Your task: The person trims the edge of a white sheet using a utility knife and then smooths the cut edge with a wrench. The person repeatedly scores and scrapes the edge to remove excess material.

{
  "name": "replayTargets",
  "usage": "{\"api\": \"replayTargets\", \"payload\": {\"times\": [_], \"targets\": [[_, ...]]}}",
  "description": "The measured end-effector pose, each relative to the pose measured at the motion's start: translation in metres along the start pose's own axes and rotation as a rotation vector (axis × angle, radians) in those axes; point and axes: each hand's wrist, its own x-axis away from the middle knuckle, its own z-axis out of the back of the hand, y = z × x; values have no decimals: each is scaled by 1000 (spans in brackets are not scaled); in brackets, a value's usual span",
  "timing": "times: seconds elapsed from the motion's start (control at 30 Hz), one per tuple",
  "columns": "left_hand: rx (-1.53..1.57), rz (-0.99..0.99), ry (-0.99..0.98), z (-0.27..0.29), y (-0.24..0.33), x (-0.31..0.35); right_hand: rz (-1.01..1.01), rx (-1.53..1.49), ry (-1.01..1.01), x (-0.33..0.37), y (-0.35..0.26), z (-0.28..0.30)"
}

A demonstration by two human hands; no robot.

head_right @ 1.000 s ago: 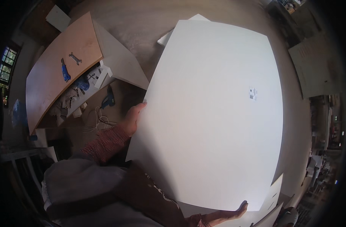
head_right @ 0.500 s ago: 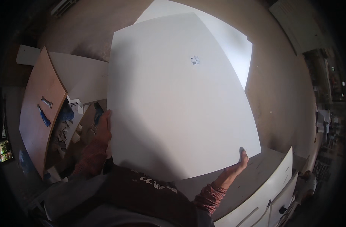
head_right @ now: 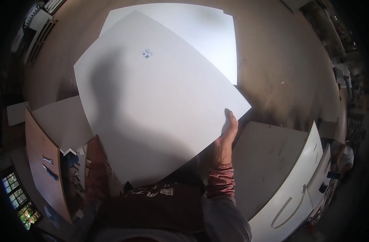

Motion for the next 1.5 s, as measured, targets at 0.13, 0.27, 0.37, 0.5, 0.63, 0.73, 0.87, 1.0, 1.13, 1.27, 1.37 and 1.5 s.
{"api": "replayTargets", "payload": {"times": [0.13, 0.27, 0.37, 0.5, 0.63, 0.73, 0.87, 1.0, 1.13, 1.27, 1.37, 1.5], "targets": [[-370, -263, 58, -60, 64, 38, 37, 126, -4, -45, -22, -13], [-2, -11, 68, -141, 112, 28, 123, 312, -41, -139, -43, -31], [840, 545, 234, -209, 118, 45, 102, 425, -8, -190, -59, 9], [1051, 639, 244, -274, 140, 42, 84, 632, 33, -299, -57, 27], [1020, 723, 144, -308, 159, 40, 36, 664, -5, -374, -50, 12], [973, 702, 57, -335, 152, 38, -15, 690, -90, -433, -61, 4], [681, 807, -161, -332, 150, 54, -2, 1115, -238, -438, -18, -36], [234, 535, -458, -330, 136, 72, 773, 1736, -340, -485, -14, -35], [-6, 533, -396, -270, 111, 116, 697, 2007, -584, -344, 117, -23], [-36, 569, -228, -245, 65, 142, 858, 2060, -518, -278, 154, -16], [-39, 484, -106, -231, 19, 159, 848, 2099, -522, -278, 155, -9], [6, 472, -46, -179, -2, 158, 637, 2208, -430, -264, 158, 16]]}}
